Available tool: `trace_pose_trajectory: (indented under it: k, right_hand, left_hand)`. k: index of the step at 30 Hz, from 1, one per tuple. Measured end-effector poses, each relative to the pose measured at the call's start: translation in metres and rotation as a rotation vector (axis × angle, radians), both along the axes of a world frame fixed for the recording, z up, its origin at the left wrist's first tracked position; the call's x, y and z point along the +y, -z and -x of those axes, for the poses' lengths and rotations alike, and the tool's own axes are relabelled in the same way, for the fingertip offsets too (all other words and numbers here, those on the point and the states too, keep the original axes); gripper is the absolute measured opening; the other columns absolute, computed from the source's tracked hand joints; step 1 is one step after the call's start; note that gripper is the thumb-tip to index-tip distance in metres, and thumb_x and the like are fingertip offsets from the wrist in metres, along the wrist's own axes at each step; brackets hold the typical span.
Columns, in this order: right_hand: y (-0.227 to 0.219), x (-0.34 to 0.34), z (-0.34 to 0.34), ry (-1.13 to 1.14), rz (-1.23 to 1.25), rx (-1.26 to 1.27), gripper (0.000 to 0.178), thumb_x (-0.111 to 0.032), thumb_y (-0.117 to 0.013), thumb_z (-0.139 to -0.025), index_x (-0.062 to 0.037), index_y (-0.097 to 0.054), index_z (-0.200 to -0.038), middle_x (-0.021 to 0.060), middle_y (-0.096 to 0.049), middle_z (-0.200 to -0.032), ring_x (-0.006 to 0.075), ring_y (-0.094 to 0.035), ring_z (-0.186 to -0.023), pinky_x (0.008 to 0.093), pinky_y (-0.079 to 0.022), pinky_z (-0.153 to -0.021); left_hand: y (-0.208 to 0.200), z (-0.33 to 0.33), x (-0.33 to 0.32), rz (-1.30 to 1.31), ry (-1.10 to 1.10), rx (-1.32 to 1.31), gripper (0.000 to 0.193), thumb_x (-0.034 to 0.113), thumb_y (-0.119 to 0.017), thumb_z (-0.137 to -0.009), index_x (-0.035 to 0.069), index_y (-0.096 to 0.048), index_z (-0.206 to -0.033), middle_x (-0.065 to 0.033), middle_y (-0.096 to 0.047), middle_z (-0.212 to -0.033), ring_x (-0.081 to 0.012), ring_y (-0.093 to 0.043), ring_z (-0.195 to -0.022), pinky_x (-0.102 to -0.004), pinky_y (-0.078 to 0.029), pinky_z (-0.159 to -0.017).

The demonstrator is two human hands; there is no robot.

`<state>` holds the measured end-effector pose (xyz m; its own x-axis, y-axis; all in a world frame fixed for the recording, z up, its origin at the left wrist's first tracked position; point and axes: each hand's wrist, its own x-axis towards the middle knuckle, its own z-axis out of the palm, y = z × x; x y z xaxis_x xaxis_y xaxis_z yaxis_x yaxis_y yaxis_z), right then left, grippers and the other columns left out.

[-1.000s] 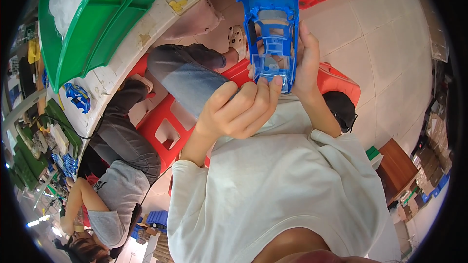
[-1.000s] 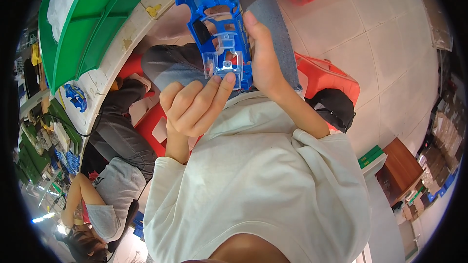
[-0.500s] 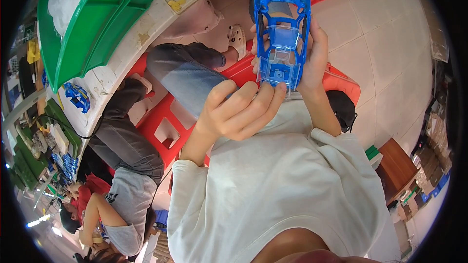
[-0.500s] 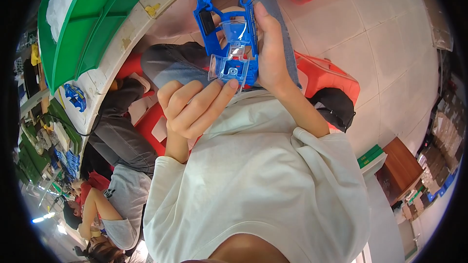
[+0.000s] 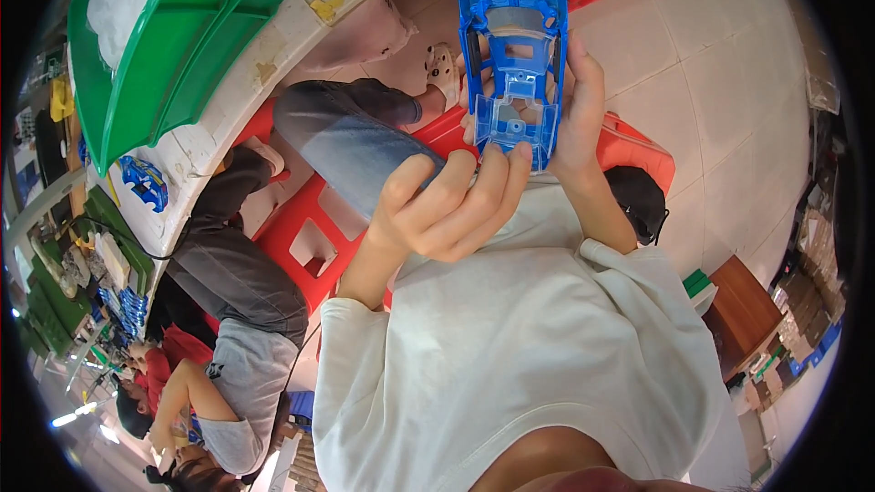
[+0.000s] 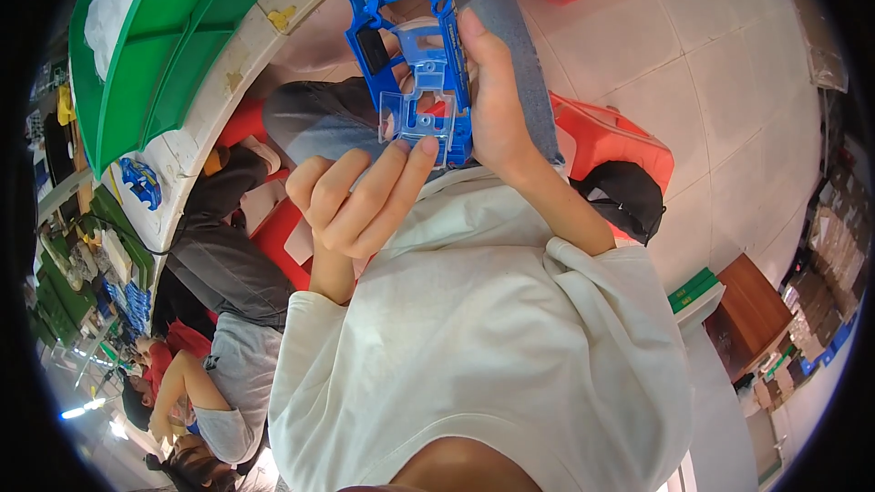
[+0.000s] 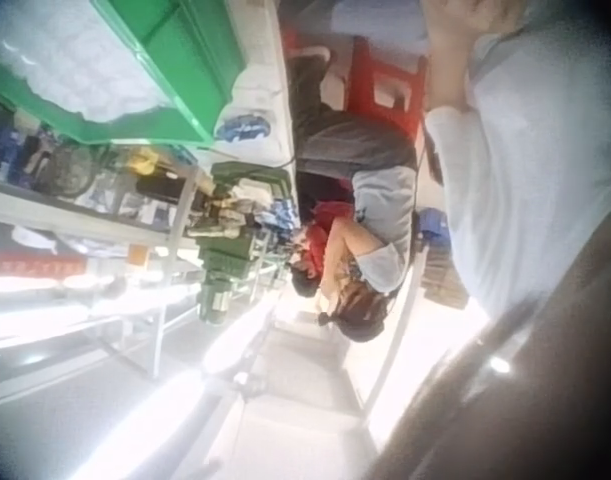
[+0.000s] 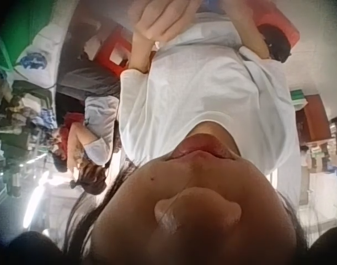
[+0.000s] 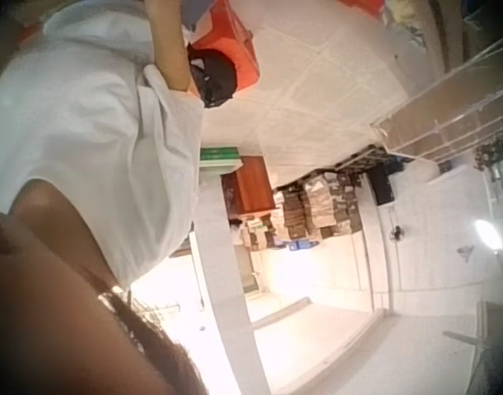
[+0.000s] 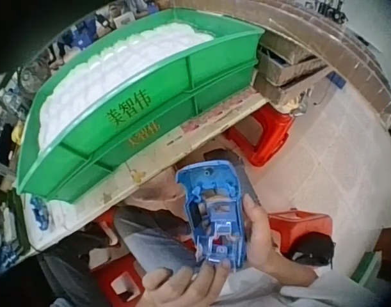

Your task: The person assembles blue toy car shells by hand, inserting clear plastic window inserts into them.

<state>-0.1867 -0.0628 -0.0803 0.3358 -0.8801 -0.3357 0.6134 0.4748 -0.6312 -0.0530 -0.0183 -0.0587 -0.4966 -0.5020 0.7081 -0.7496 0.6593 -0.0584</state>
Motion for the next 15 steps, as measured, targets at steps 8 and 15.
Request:
trace_pose_trajectory:
  k: [8, 15]
  right_hand:
    - [-0.01, 0.002, 0.0, 0.085, -0.022, 0.067, 0.057, -0.051, -0.028, -0.084, -0.0021, -0.051, -0.101, 0.011, -0.058, -0.08, 0.0145, -0.059, -0.068, 0.0252, -0.049, -0.06]
    - [-0.002, 0.003, 0.006, -0.008, 0.001, 0.019, 0.062, -0.05, -0.019, -0.083, 0.0005, -0.044, -0.109, 0.0136, -0.057, -0.089, 0.0209, -0.059, -0.074, 0.0318, -0.051, -0.064]
  left_hand:
    - [0.001, 0.006, -0.001, 0.062, -0.056, -0.012, 0.028, 0.018, -0.063, -0.058, 0.017, -0.066, -0.086, 0.0069, -0.056, -0.078, -0.0082, -0.043, -0.069, -0.023, -0.028, -0.06]
    - [0.005, 0.008, -0.003, 0.202, -0.092, -0.069, 0.026, 0.013, -0.055, -0.059, 0.013, -0.065, -0.083, 0.0051, -0.054, -0.073, -0.0073, -0.044, -0.067, -0.0231, -0.025, -0.056]
